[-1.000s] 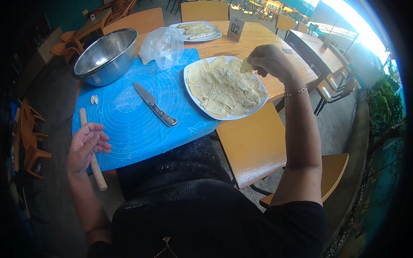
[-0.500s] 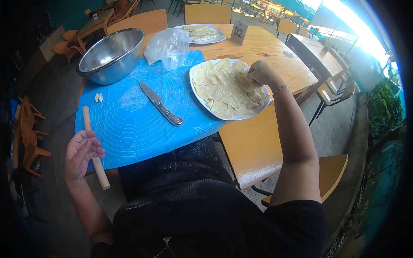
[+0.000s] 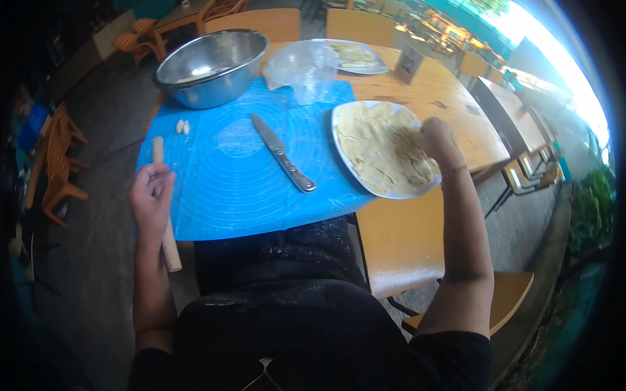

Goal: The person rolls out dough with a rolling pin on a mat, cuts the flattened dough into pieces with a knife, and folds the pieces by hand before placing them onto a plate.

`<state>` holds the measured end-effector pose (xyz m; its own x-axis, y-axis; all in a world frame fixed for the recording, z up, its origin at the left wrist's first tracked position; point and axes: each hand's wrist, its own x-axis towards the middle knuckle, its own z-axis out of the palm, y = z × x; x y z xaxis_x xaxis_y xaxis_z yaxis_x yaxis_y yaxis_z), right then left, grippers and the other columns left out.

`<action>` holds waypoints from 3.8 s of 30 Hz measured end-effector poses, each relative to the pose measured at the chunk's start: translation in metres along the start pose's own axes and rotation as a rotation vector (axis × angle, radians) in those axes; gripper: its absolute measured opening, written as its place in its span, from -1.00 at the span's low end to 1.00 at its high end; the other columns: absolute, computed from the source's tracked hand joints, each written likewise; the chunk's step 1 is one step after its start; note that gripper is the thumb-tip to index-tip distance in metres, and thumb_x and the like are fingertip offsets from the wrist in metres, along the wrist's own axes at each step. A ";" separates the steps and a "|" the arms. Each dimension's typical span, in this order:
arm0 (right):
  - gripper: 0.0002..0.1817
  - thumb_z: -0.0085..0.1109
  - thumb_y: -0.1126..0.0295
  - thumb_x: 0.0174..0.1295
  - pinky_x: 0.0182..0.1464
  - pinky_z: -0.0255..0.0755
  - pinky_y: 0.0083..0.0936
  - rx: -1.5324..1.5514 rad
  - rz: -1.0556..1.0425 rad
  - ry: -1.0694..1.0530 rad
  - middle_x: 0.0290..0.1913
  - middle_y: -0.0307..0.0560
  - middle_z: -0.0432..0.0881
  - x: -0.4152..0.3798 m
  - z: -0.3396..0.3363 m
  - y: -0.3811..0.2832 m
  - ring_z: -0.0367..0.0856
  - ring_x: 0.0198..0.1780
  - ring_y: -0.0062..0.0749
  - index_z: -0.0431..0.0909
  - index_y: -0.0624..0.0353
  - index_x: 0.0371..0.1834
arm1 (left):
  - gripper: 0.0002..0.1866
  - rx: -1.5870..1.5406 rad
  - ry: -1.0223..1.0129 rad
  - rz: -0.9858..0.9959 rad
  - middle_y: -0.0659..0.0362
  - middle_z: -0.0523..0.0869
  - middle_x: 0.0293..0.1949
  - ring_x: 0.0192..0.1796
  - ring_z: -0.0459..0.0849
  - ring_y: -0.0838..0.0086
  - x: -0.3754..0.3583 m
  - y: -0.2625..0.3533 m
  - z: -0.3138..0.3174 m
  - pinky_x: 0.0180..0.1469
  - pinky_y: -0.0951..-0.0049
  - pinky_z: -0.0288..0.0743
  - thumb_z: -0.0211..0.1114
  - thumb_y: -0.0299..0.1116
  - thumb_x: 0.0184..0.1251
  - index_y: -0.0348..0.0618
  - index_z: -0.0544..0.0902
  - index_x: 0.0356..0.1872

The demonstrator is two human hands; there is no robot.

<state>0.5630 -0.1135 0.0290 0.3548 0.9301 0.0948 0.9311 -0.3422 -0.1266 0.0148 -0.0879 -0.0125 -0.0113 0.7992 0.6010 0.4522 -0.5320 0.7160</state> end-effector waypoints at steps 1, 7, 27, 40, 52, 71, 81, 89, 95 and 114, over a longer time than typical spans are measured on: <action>-0.84 0.22 0.49 0.02 -0.44 0.58 -0.32 -0.062 -0.080 0.113 -0.55 0.14 0.67 0.004 0.008 0.007 0.72 -0.56 -0.15 0.68 0.38 -0.41 | -0.84 0.092 -0.004 0.097 0.05 0.69 -0.23 -0.18 0.72 0.30 0.001 0.006 -0.001 -0.09 0.39 0.63 0.39 -0.54 0.24 -0.35 0.62 -0.22; -0.90 0.22 0.48 -0.06 -0.17 0.56 -0.16 -0.078 -0.029 0.252 -0.44 0.25 0.68 -0.002 0.015 0.000 0.70 -0.30 0.09 0.66 0.29 -0.55 | -0.85 0.141 0.011 0.133 0.03 0.70 -0.25 -0.19 0.71 0.23 0.000 0.004 -0.006 -0.11 0.33 0.59 0.40 -0.52 0.20 -0.33 0.61 -0.27; -0.74 0.39 0.38 0.09 -0.16 0.52 -0.30 0.258 -0.381 0.306 -0.29 0.07 0.68 -0.038 -0.028 -0.105 0.66 -0.28 -0.13 0.67 0.30 -0.20 | -0.31 0.433 -0.086 -0.447 -0.07 0.64 -0.03 -0.13 0.70 0.20 0.001 0.017 -0.027 -0.05 0.26 0.60 0.44 -0.49 0.11 -0.33 0.37 0.29; -0.52 0.32 0.26 0.29 -0.20 0.54 -0.50 1.187 -0.795 -0.618 -0.31 -0.14 0.60 -0.134 0.008 -0.291 0.64 -0.25 -0.49 0.48 0.34 0.15 | -0.44 -0.596 0.088 0.091 -0.10 0.48 0.11 -0.05 0.67 0.42 0.021 0.089 0.024 -0.12 0.46 0.71 0.37 -0.55 0.29 -0.45 0.25 0.20; -0.78 0.15 0.41 0.36 -0.71 0.20 -0.66 1.512 -0.211 -0.198 -0.66 -0.31 0.43 -0.117 -0.010 -0.204 0.36 -0.73 -0.65 0.50 0.27 0.00 | -0.50 0.194 -0.740 -0.055 -0.16 0.68 -0.09 -0.12 0.72 0.11 0.046 0.092 0.074 0.07 0.22 0.58 0.36 -0.12 0.34 -0.41 0.54 0.02; -0.72 0.20 0.31 0.40 -0.69 0.21 -0.68 1.420 -0.124 -0.377 -0.59 -0.32 0.44 -0.100 0.030 -0.200 0.36 -0.71 -0.69 0.39 0.26 -0.03 | -0.02 0.674 -1.033 0.217 -0.37 -0.13 0.54 0.59 -0.27 -0.29 0.020 0.064 0.112 0.56 -0.17 -0.40 -0.01 0.31 0.42 -0.32 0.02 0.55; -0.61 0.29 0.34 0.33 -0.59 0.24 -0.69 1.457 -0.064 -0.158 -0.52 -0.39 0.43 -0.122 -0.028 -0.141 0.34 -0.62 -0.75 0.46 0.29 0.12 | -0.76 0.341 -0.828 0.367 -0.16 0.67 -0.14 -0.09 0.64 -0.06 0.126 0.072 0.165 0.05 0.08 0.50 0.10 -0.36 0.43 -0.32 0.68 -0.17; -0.71 0.31 0.34 0.26 -0.29 0.42 -0.45 0.454 0.254 0.500 -0.38 -0.06 0.60 -0.094 0.000 -0.006 0.53 -0.36 -0.51 0.60 0.40 -0.13 | -0.64 0.595 -0.963 0.287 -0.27 0.58 0.06 0.21 0.54 -0.08 0.148 0.030 0.257 0.25 0.08 0.41 0.21 -0.27 0.38 -0.43 0.64 -0.05; -0.71 0.35 0.33 0.17 -0.35 0.43 -0.40 0.591 0.408 0.329 -0.49 0.00 0.66 -0.069 0.012 0.025 0.59 -0.46 -0.46 0.63 0.43 -0.32 | -0.53 0.563 -0.771 0.317 -0.26 0.52 0.12 0.23 0.48 -0.09 0.133 0.035 0.255 0.31 0.05 0.33 0.30 -0.17 0.36 -0.49 0.60 0.01; -0.70 0.41 0.32 0.17 -0.52 0.35 -0.51 0.794 0.354 0.215 -0.58 -0.25 0.54 -0.056 0.023 0.024 0.45 -0.55 -0.64 0.59 0.36 -0.49 | -0.71 0.744 -0.818 0.292 -0.23 0.62 0.04 0.13 0.60 -0.05 0.149 0.043 0.286 0.21 0.11 0.50 0.14 -0.62 0.20 -0.44 0.56 -0.03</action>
<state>0.5641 -0.1705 -0.0017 0.6929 0.7150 0.0931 0.4587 -0.3375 -0.8220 0.2878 0.0885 0.0062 0.6417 0.7600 0.1033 0.7612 -0.6475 0.0354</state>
